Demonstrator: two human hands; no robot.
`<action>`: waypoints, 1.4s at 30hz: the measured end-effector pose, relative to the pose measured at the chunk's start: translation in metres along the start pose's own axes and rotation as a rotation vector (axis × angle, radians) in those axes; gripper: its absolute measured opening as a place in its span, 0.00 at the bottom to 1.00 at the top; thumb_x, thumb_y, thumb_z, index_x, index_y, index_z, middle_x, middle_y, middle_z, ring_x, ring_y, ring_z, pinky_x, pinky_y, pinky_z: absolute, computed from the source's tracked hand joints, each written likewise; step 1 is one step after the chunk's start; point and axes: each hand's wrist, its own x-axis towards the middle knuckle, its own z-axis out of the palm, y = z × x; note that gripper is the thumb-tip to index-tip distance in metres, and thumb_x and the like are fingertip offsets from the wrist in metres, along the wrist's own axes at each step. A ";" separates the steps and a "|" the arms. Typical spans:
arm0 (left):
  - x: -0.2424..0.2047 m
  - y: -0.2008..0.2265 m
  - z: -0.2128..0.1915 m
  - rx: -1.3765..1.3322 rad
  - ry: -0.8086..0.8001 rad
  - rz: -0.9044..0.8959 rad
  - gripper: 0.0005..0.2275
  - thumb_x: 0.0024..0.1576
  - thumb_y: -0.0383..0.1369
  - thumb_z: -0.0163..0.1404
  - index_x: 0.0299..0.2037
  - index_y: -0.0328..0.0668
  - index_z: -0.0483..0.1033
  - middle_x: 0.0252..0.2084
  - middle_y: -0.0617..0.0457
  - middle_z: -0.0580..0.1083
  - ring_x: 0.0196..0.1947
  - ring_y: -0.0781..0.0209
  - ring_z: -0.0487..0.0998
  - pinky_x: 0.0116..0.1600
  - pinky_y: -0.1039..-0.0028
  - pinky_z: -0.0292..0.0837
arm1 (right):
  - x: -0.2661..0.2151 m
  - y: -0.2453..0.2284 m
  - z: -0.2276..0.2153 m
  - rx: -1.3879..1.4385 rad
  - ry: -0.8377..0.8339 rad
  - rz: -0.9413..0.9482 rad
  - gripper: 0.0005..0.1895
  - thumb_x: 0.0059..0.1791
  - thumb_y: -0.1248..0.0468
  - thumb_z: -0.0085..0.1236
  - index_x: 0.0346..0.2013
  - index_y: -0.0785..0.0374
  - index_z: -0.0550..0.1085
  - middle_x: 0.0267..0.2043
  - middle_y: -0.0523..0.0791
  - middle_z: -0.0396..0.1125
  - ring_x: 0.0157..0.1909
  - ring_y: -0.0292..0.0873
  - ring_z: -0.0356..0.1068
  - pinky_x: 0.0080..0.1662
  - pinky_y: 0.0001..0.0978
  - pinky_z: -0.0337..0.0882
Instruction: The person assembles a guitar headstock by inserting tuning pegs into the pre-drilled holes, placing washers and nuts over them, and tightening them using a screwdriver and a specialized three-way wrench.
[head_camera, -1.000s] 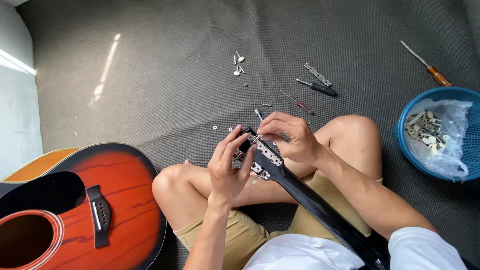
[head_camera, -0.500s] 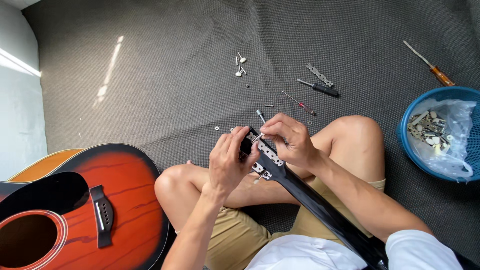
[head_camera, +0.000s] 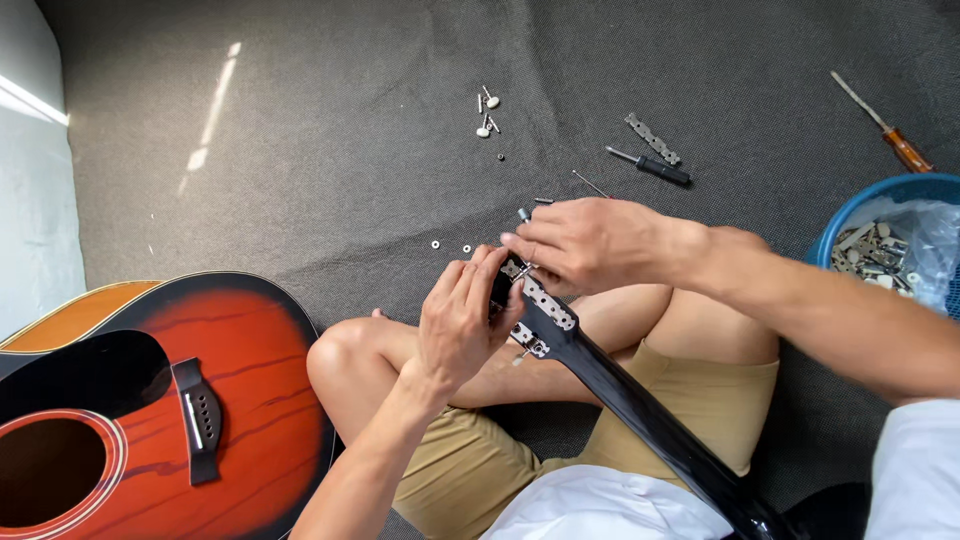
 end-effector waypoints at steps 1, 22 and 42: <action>-0.001 -0.001 0.001 0.000 0.001 -0.001 0.11 0.51 0.30 0.49 0.40 0.27 0.71 0.32 0.40 0.71 0.25 0.50 0.71 0.31 0.71 0.70 | -0.006 0.002 0.006 0.001 -0.001 -0.001 0.11 0.45 0.69 0.40 0.33 0.77 0.67 0.27 0.55 0.61 0.27 0.50 0.65 0.34 0.34 0.68; -0.010 -0.005 0.007 0.003 0.041 -0.053 0.11 0.50 0.31 0.48 0.40 0.30 0.71 0.33 0.43 0.72 0.26 0.54 0.72 0.32 0.72 0.70 | -0.007 -0.019 0.006 1.044 -0.299 1.357 0.18 0.50 0.59 0.40 0.19 0.65 0.65 0.07 0.43 0.51 0.06 0.37 0.55 0.10 0.25 0.54; -0.008 -0.011 -0.007 -0.011 -0.021 0.027 0.13 0.48 0.28 0.49 0.42 0.28 0.71 0.36 0.42 0.72 0.27 0.54 0.73 0.35 0.73 0.71 | 0.017 -0.034 -0.005 0.090 -0.129 0.384 0.14 0.46 0.67 0.44 0.42 0.74 0.67 0.28 0.50 0.60 0.26 0.47 0.63 0.28 0.33 0.66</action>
